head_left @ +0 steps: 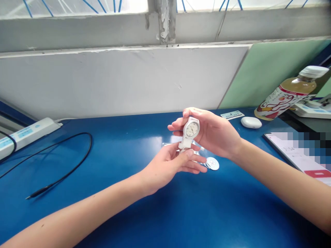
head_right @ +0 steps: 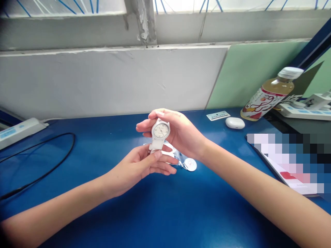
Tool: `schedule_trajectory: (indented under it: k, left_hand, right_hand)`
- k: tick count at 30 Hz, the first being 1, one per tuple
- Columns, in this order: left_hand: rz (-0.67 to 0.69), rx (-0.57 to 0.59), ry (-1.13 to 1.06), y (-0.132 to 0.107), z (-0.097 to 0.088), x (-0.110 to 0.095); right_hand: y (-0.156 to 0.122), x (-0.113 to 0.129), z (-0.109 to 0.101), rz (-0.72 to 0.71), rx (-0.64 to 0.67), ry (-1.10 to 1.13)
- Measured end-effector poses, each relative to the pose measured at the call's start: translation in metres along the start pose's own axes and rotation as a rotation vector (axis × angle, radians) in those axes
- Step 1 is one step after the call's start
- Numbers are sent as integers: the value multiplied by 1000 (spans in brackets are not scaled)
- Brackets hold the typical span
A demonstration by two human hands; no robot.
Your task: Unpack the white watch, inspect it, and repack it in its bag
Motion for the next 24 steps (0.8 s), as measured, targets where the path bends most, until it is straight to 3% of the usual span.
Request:
schedule_trajectory:
  k: [4, 8, 12, 19, 24]
  left_hand:
    - [163, -13, 130, 1, -4, -16]
    - [313, -113, 517, -4, -11, -26]
    - [446, -159, 875, -6, -13, -23]
    - [637, -87, 1165, -2, -14, -13]
    - [839, -16, 1477, -2, -17, -6]
  right_hand:
    - [-2, 9, -3, -130, -59, -222]
    - [-20, 16, -12, -303, -183, -556]
    - [-53, 5, -30, -254, -283, -839]
    - [-79, -15, -44, -116, -187, -668]
    - [-89, -31, -45, -122, -125, -753]
Point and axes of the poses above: each hand's wrist, its own y-axis towards the middle knuckle, its own z-axis out of the palm, x = y × z, the point moved 3 cm from there along y, towards the middle knuckle, and after that the axes turned 8 degrees about -y, right-handed, at the moved point
